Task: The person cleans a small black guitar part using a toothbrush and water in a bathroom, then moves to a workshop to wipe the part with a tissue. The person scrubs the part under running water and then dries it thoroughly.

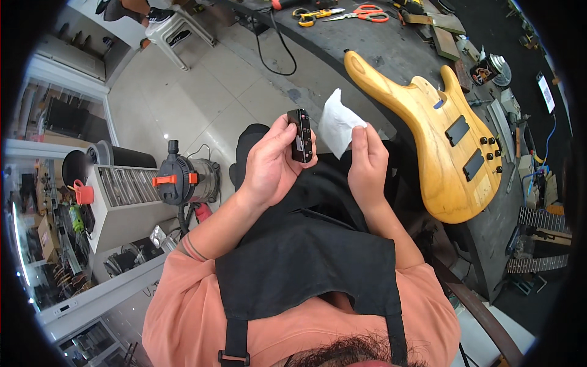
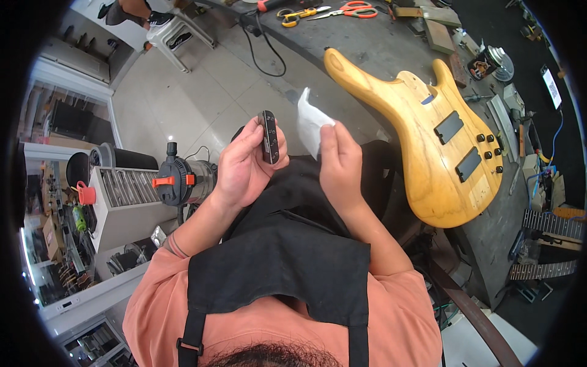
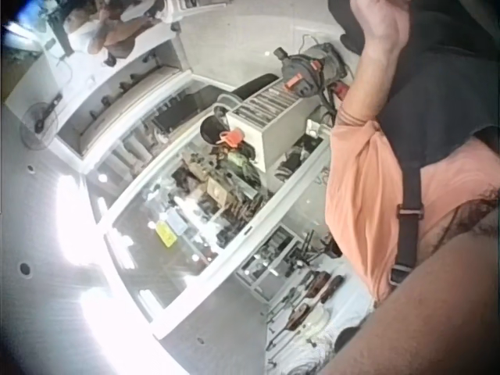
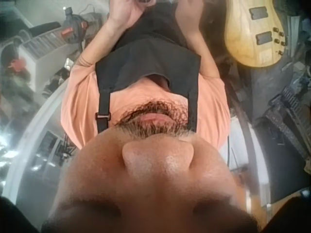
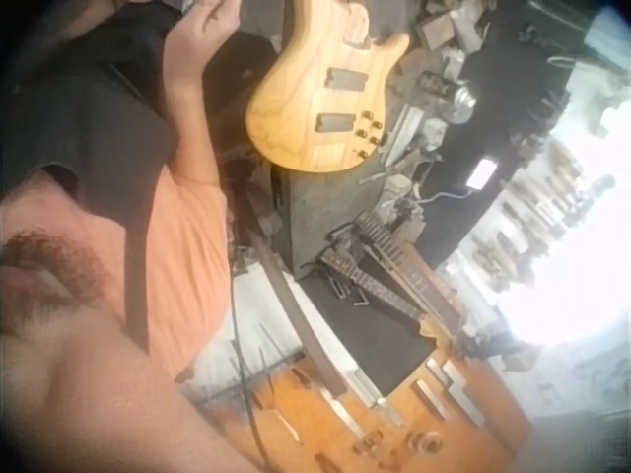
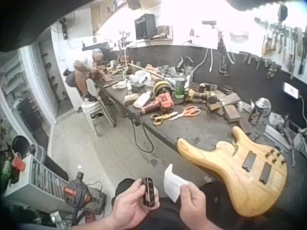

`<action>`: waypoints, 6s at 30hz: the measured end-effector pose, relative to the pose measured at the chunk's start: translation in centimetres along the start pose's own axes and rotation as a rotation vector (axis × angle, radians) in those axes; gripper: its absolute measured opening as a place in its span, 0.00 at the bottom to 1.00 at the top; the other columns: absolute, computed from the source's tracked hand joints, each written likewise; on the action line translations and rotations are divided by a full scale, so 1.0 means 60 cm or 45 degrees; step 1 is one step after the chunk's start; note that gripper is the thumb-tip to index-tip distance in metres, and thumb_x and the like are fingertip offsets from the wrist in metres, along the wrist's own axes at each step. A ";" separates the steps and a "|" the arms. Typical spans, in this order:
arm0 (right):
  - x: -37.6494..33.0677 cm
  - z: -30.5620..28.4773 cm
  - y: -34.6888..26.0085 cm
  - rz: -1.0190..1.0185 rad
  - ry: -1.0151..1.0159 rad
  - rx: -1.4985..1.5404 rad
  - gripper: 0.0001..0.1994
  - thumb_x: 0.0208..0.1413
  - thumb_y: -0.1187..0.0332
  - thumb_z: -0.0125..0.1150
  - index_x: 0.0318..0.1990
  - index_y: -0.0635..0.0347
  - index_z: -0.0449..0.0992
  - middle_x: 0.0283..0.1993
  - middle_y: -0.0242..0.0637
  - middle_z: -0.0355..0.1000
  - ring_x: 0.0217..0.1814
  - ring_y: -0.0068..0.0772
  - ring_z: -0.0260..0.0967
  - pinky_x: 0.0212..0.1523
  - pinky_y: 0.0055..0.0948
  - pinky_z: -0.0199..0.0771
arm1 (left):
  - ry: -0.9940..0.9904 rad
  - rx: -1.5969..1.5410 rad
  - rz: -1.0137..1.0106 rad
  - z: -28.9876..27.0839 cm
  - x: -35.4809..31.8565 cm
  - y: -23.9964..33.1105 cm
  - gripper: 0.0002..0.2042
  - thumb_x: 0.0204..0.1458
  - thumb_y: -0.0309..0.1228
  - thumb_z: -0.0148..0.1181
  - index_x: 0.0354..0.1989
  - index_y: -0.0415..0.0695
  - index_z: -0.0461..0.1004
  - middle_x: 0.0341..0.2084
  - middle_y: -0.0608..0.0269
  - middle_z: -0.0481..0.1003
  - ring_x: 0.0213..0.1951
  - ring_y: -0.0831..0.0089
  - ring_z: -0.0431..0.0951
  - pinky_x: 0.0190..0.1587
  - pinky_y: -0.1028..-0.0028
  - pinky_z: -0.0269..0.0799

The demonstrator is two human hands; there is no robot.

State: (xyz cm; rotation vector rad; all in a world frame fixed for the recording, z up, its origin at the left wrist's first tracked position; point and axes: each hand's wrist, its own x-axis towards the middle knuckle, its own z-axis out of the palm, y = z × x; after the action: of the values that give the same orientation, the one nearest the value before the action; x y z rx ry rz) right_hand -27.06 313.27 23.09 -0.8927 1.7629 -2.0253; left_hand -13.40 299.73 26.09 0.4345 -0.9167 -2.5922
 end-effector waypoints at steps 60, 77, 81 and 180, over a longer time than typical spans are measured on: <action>0.010 0.007 0.030 0.551 -0.201 0.476 0.26 0.68 0.78 0.62 0.72 0.65 0.69 0.59 0.36 0.77 0.62 0.27 0.76 0.62 0.27 0.75 | -0.113 -0.052 0.198 -0.089 0.009 0.024 0.42 0.75 0.58 0.36 0.72 0.24 0.66 0.37 0.61 0.73 0.40 0.69 0.71 0.47 0.67 0.68; 0.054 -0.034 0.057 0.552 -0.545 -0.846 0.14 0.68 0.64 0.65 0.52 0.67 0.78 0.42 0.53 0.83 0.43 0.50 0.82 0.48 0.43 0.78 | 0.221 0.245 0.079 -0.086 0.002 -0.023 0.30 0.79 0.47 0.34 0.63 0.32 0.73 0.39 0.59 0.77 0.38 0.66 0.80 0.44 0.65 0.75; 0.032 -0.007 0.044 0.505 -0.520 -0.518 0.15 0.71 0.63 0.65 0.53 0.68 0.79 0.40 0.45 0.82 0.43 0.32 0.81 0.46 0.36 0.78 | 0.218 0.130 -0.043 -0.087 0.003 -0.050 0.27 0.80 0.47 0.36 0.63 0.38 0.75 0.42 0.60 0.79 0.44 0.70 0.82 0.52 0.67 0.79; -0.059 -0.184 0.105 0.429 -0.146 -0.829 0.09 0.67 0.70 0.68 0.43 0.70 0.82 0.41 0.45 0.76 0.42 0.46 0.78 0.46 0.38 0.75 | -0.884 2.099 0.718 -0.075 0.170 -0.191 0.25 0.53 0.37 0.78 0.59 0.48 0.80 0.68 0.55 0.72 0.69 0.50 0.72 0.68 0.55 0.74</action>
State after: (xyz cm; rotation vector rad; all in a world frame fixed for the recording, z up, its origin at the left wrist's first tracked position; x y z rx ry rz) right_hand -32.42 322.73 15.58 -0.7787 2.3555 -1.1763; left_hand -23.31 301.30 13.63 -0.3938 -2.7190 -0.9200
